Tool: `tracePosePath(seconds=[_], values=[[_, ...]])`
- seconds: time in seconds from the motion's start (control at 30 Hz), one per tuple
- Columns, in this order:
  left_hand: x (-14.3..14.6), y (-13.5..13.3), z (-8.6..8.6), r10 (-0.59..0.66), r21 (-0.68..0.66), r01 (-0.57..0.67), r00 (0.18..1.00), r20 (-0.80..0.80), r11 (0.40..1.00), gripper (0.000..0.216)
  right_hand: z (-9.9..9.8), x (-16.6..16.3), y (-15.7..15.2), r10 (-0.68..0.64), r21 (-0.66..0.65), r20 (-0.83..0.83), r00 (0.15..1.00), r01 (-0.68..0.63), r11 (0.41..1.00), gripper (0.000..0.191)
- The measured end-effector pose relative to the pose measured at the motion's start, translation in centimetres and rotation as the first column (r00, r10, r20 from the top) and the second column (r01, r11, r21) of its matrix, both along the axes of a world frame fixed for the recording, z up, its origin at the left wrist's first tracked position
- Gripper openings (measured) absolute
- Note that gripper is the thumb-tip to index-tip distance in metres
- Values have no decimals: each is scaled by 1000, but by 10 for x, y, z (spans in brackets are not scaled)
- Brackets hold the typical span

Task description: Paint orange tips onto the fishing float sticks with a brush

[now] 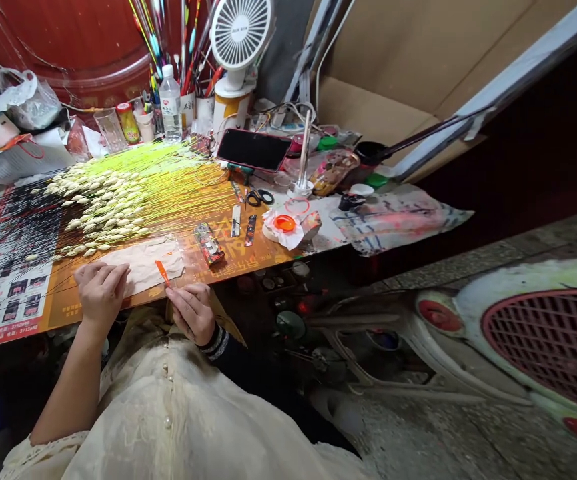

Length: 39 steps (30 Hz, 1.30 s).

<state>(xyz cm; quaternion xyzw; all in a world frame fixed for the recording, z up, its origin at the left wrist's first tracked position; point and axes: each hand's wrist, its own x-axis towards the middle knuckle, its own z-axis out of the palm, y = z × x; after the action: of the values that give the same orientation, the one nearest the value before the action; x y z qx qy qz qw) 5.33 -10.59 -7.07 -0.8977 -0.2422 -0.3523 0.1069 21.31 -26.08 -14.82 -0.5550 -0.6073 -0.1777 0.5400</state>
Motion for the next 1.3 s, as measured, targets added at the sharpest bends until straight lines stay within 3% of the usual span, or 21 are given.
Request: tracePosePath(seconds=[0.83,1.1,1.3], values=[[-2,-4,-1,16,-114,-17,1000,-6,993,18,0,-12,5,-26,-89,30,999,29,996,58],[-2,-3,-2,22,-55,-22,1000,-8,998,16,-2,-11,4,-38,-93,38,999,41,995,57],[-2,-3,-3,21,-87,-21,1000,-5,996,17,-4,-11,4,-35,-86,28,999,38,996,58]])
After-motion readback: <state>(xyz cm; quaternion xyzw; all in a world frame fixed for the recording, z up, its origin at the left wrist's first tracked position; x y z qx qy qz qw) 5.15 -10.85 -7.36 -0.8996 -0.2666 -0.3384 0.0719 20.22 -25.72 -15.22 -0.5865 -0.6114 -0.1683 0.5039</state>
